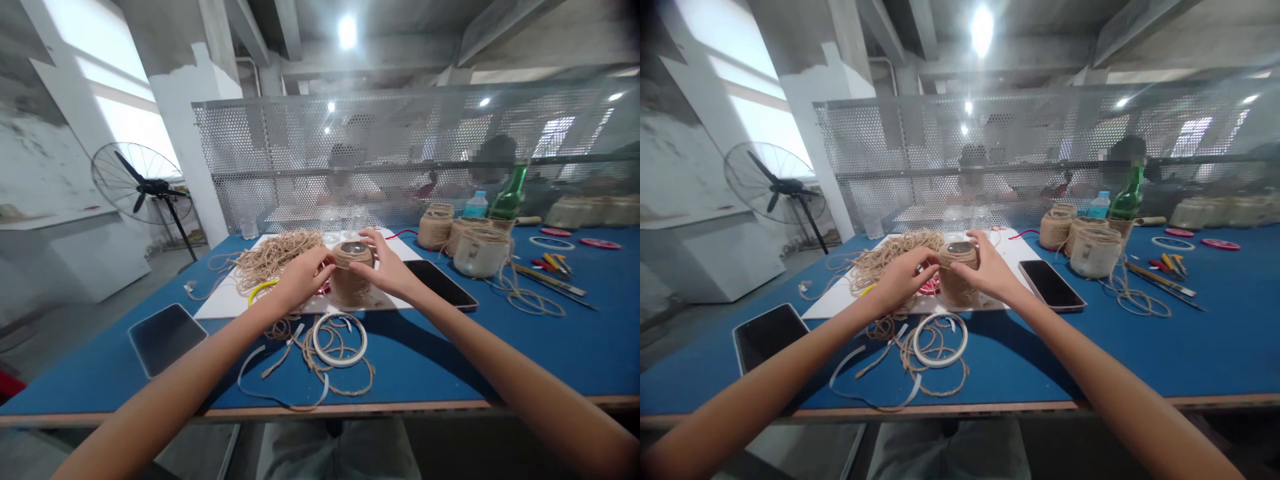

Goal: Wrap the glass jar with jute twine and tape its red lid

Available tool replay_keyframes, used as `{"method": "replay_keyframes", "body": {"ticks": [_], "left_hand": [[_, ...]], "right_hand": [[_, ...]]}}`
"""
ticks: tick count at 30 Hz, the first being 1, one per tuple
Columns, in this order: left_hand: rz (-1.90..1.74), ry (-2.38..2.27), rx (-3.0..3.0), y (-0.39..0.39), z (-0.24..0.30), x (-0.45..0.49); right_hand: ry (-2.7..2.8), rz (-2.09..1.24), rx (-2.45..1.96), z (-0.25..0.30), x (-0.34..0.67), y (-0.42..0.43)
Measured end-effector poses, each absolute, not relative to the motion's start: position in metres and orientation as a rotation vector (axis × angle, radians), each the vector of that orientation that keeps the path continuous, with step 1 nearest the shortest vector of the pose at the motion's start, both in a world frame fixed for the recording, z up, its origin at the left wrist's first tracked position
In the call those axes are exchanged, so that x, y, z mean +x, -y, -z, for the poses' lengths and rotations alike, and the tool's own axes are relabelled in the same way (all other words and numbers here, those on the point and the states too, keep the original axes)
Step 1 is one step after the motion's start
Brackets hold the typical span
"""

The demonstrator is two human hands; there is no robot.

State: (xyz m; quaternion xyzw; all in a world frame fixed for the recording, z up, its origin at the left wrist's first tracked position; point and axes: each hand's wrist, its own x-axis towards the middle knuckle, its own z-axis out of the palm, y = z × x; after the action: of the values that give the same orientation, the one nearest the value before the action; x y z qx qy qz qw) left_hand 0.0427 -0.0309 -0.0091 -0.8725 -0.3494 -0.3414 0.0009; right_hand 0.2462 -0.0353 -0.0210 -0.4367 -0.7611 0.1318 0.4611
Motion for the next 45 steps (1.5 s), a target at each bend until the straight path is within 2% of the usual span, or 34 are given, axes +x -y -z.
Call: {"method": "replay_keyframes", "body": {"ticks": [22, 34, 39, 45], "left_hand": [[0.922, 1.049, -2.607, 0.024, 0.012, 0.044], [0.674, 0.831, -2.751, 0.014, -0.023, 0.040], [0.384, 0.788, -2.738, -0.002, -0.039, 0.039], [0.233, 0.666, -2.683, -0.011, -0.044, 0.041]], "right_hand": [[1.946, -0.257, -1.078, 0.024, 0.241, 0.037], [1.940, -0.311, -1.089, 0.021, 0.241, 0.037], [1.951, -0.358, -1.109, 0.018, 0.244, 0.038], [1.967, -0.373, -1.084, 0.021, 0.249, 0.034]]}}
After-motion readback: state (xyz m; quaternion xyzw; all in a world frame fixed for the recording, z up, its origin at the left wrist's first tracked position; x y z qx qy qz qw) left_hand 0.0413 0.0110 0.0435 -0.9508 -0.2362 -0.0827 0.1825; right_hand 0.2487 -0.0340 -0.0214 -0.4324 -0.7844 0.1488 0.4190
